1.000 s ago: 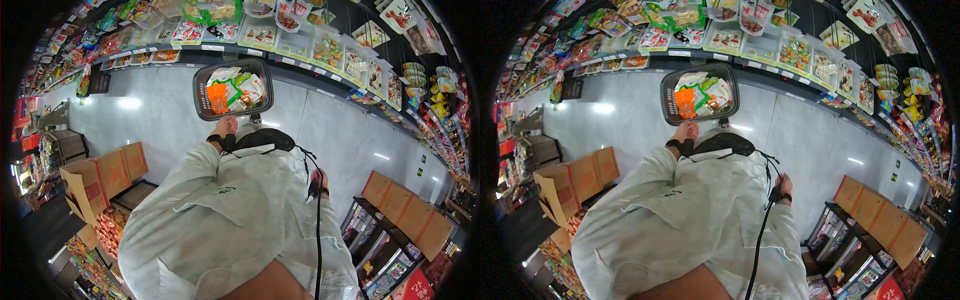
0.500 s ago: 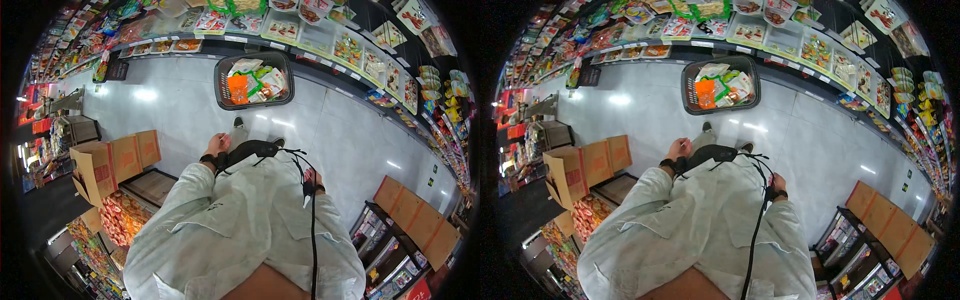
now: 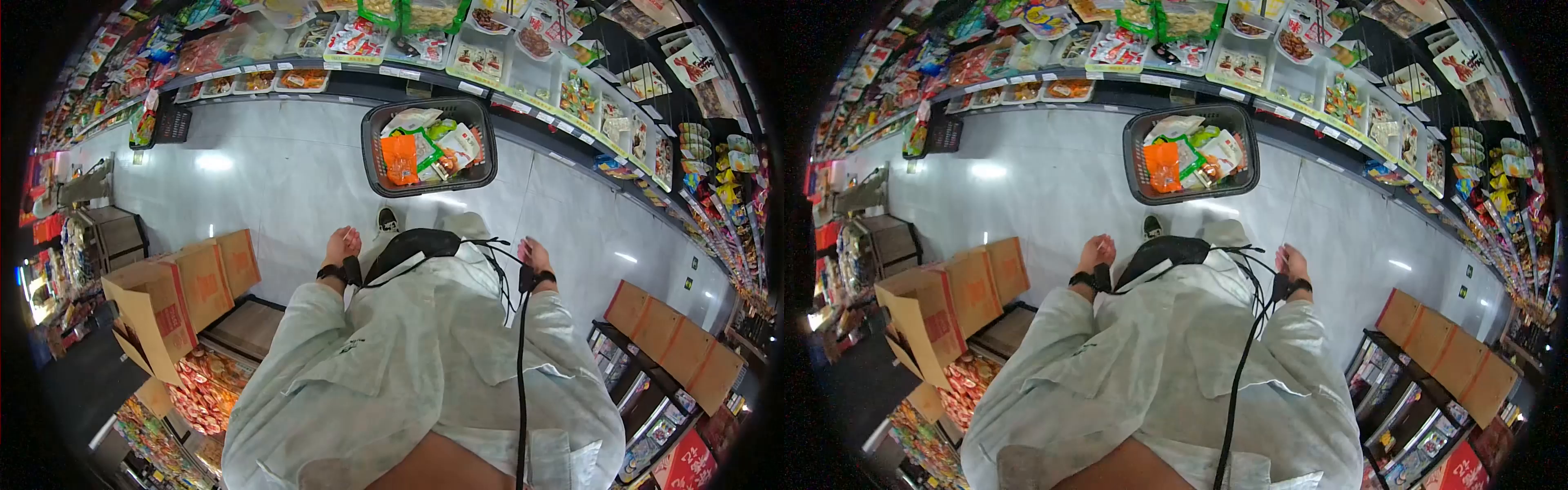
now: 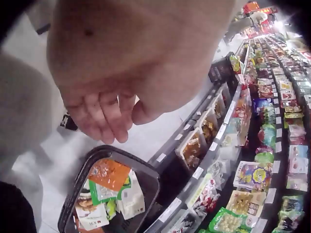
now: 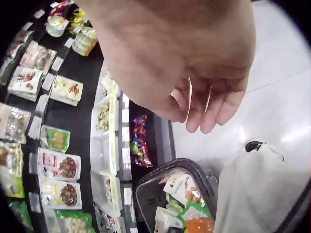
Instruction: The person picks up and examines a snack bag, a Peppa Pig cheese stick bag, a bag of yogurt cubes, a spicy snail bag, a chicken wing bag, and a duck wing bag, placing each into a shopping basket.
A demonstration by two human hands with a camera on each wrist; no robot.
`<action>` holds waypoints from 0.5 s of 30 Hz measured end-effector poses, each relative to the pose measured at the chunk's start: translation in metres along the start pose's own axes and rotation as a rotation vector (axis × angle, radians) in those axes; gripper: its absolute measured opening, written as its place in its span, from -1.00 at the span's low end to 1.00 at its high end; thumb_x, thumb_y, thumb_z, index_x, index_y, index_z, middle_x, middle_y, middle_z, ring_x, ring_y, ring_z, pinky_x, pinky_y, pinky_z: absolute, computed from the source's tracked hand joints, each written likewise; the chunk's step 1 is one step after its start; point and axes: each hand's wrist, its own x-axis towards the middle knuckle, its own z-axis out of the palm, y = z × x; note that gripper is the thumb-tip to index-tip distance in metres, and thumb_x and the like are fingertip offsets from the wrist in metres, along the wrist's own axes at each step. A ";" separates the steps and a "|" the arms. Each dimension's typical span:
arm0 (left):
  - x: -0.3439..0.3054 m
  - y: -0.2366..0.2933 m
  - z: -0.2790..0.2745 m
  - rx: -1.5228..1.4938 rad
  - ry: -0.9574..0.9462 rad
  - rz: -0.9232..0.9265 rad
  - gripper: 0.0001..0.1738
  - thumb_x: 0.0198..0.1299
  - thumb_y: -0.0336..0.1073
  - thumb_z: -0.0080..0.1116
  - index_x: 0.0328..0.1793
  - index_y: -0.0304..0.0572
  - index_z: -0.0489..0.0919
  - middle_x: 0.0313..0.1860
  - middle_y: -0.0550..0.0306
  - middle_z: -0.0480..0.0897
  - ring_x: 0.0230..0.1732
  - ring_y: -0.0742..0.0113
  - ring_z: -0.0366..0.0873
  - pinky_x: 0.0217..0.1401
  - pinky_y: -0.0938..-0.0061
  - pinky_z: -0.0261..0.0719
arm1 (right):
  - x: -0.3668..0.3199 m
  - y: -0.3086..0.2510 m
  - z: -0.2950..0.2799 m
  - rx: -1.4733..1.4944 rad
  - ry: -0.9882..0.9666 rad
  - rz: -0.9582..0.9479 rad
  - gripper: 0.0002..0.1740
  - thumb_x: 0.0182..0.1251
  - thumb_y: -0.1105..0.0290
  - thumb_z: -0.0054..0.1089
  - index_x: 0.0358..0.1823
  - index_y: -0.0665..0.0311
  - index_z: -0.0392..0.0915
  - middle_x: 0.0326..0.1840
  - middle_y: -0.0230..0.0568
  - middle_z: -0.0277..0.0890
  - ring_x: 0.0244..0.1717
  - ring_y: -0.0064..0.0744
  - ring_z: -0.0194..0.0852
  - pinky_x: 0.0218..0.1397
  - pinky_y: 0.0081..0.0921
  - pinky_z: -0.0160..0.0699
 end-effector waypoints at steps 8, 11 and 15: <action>0.011 0.011 -0.086 -0.017 0.176 -0.074 -0.69 0.36 -0.19 0.10 0.16 -0.07 0.56 -0.04 0.22 0.67 -0.07 0.16 0.62 0.02 0.24 0.61 | 0.113 -0.067 0.106 -0.074 -0.226 0.059 -0.65 0.43 0.24 0.17 0.18 0.15 0.53 -0.04 -0.29 0.66 -0.13 -0.37 0.65 -0.04 -0.37 0.66; -0.049 -0.005 -0.039 0.011 0.316 0.074 -0.67 0.43 -0.12 0.03 0.19 -0.08 0.56 0.04 0.19 0.65 0.10 0.15 0.58 0.25 0.24 0.52 | 0.179 -0.068 0.171 -0.274 -0.161 0.175 -0.72 0.40 0.24 0.20 0.07 0.10 0.57 -0.14 -0.32 0.68 -0.16 -0.43 0.64 -0.04 -0.38 0.65; -0.078 -0.029 -0.055 -0.021 0.308 0.155 -0.68 0.43 -0.10 0.08 0.14 -0.07 0.60 -0.05 0.20 0.64 0.07 0.20 0.56 0.19 0.28 0.52 | 0.309 -0.020 0.212 -0.348 -0.329 0.272 -0.89 0.37 0.29 0.23 -0.16 0.10 0.55 -0.26 -0.34 0.59 -0.22 -0.46 0.60 -0.14 -0.39 0.61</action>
